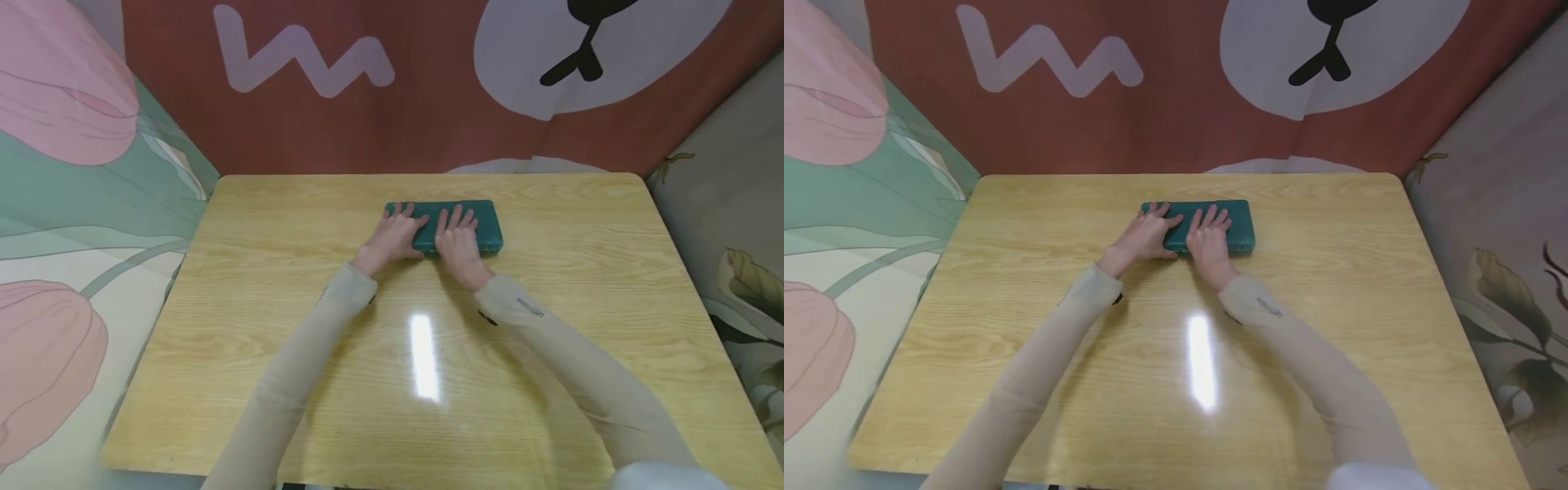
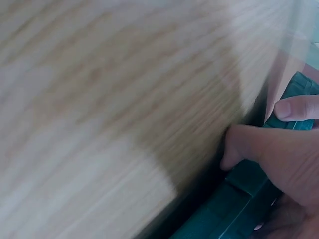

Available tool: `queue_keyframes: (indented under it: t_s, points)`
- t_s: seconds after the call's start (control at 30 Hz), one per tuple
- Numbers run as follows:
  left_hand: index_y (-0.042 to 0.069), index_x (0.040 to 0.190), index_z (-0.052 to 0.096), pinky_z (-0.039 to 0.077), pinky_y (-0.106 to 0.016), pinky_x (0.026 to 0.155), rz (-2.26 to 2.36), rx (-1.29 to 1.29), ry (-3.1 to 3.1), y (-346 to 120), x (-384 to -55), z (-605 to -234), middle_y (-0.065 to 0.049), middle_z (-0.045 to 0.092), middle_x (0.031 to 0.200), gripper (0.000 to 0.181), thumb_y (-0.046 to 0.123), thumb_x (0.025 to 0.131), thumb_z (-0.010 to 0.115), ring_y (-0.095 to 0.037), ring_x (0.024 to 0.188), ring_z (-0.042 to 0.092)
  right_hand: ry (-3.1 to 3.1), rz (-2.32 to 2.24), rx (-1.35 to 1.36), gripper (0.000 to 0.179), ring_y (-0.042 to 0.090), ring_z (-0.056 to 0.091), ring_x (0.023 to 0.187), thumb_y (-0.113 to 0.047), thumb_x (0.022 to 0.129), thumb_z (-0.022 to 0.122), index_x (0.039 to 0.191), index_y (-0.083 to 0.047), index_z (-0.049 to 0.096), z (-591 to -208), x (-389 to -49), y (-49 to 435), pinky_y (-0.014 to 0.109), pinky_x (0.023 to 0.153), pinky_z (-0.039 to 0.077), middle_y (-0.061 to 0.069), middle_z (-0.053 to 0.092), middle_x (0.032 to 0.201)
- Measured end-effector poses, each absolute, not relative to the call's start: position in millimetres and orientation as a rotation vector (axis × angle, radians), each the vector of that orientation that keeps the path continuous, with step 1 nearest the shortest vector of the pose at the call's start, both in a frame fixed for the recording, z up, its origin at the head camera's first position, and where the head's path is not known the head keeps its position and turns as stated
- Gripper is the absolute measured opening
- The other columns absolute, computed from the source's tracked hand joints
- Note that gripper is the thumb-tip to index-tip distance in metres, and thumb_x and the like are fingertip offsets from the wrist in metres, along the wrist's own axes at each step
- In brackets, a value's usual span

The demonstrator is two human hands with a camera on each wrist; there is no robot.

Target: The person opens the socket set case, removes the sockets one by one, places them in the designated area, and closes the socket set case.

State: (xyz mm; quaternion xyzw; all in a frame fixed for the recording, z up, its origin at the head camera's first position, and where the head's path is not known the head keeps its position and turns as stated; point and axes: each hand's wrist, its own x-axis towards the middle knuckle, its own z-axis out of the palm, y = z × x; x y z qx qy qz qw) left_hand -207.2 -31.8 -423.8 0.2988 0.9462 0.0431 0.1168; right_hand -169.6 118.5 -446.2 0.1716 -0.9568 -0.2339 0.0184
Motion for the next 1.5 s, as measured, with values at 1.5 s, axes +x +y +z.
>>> queue_keyframes:
  t_s: [1.5]
  points:
    - [0.021, 0.155, 0.025, 0.021, -0.059, 0.11, 0.052, 0.828, 2.964, -38, -162, -442, -0.029, 0.009, 0.155, 0.088, 0.047, 0.085, 0.071, -0.045, 0.142, 0.013, -2.643, -0.058, 0.857, 0.05, 0.041, 0.062, 0.094, -0.011, 0.077, 0.083, 0.117, 0.01, 0.062, -442, -117, 145, 0.05, 0.084, 0.052, 0.029, 0.061, 0.104]
